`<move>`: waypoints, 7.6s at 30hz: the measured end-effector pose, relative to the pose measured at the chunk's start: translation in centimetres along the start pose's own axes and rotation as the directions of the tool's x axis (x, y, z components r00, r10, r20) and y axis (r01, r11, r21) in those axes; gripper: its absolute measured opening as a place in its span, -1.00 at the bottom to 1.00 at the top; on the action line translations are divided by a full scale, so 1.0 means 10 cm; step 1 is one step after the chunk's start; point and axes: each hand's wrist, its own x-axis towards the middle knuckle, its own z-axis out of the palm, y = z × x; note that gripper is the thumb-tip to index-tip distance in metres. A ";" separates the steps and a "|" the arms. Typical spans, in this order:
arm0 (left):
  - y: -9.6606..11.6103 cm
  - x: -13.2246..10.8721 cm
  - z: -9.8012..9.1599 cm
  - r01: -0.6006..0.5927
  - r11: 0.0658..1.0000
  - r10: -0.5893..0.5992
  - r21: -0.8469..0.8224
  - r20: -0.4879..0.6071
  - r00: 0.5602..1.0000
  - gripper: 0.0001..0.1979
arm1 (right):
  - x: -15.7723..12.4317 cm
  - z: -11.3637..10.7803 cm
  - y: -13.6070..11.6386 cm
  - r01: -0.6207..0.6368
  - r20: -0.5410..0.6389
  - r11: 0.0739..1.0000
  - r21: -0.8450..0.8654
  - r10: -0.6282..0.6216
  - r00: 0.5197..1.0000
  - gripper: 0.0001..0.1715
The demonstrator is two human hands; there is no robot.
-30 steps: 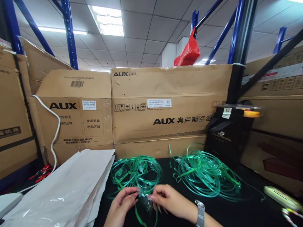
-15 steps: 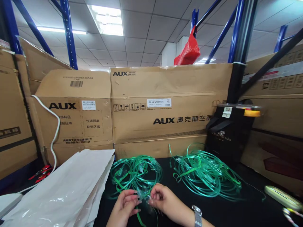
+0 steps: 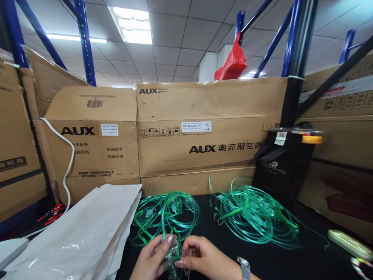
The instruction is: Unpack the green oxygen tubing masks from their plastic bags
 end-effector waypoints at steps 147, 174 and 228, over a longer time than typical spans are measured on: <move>0.13 -0.03 0.02 -0.215 0.972 0.231 0.100 -0.192 0.954 -0.64 | -0.04 0.10 -0.01 0.087 -0.045 0.901 -0.426 -0.117 0.992 -0.67; 0.08 -0.06 0.07 -0.300 0.922 0.345 0.246 -0.165 0.924 -0.74 | -0.01 0.13 0.03 0.040 -0.143 0.950 -0.311 -0.088 0.986 -0.58; 0.31 -0.06 -0.04 0.037 0.998 -0.018 0.055 -0.316 0.949 -0.63 | -0.02 -0.61 -0.02 -0.348 -0.465 0.673 -0.653 0.007 0.885 -0.74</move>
